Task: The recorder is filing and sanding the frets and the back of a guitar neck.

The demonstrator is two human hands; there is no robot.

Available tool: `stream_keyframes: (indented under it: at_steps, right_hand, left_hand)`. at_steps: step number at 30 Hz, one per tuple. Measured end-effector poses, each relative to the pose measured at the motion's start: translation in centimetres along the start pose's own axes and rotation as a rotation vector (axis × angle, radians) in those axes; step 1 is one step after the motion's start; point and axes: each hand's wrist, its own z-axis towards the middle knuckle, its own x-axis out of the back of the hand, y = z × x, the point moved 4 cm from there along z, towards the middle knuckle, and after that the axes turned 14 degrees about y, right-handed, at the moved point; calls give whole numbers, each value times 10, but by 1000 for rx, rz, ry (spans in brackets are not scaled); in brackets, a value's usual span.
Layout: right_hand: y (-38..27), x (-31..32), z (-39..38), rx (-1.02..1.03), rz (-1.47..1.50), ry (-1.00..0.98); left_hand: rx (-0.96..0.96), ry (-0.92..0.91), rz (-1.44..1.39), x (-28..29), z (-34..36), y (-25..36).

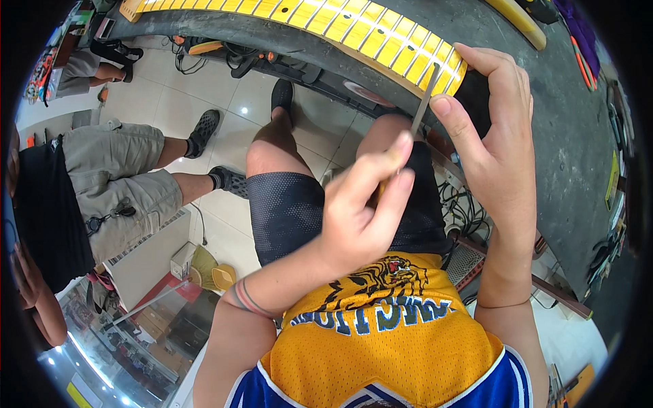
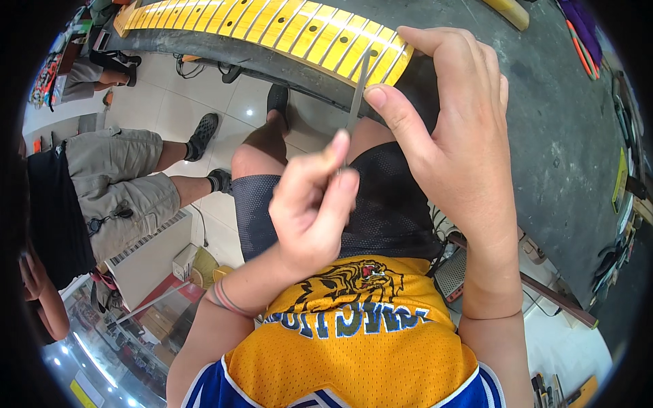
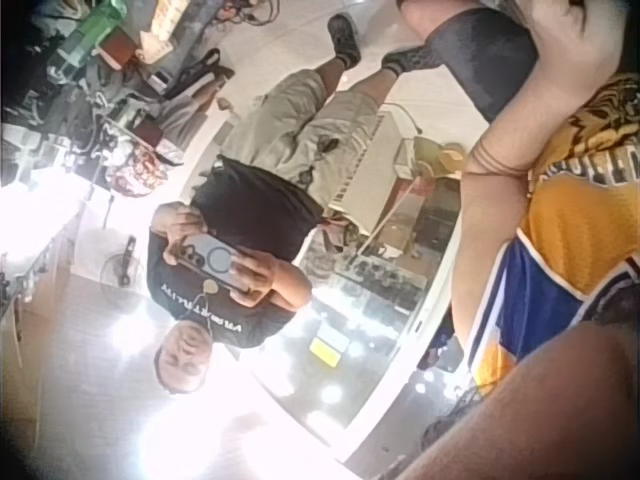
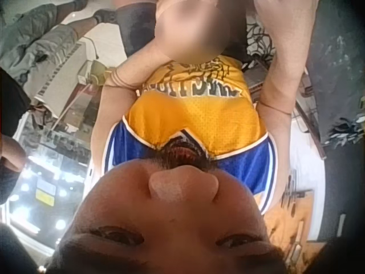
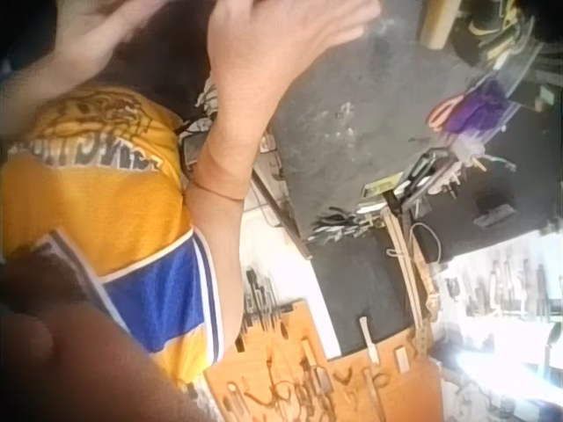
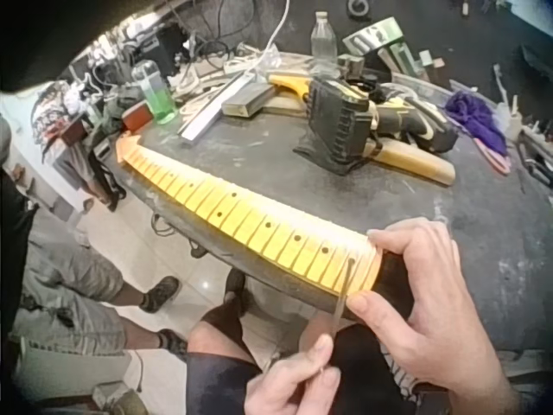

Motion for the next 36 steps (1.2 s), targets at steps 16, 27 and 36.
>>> stream_keyframes:
  at_steps: [16,27,36]
  right_hand:
    - [3,4,1,-30,1,-11]
    - [5,3,1,-14,47,-5]
    - [-33,23,-84,-399,772,-33]
  left_hand:
    - [266,-151,-375,7,13,-1]
    - [-677,-138,284,1,55,33]
    - [-335,-328,-146,-15,-13,8]
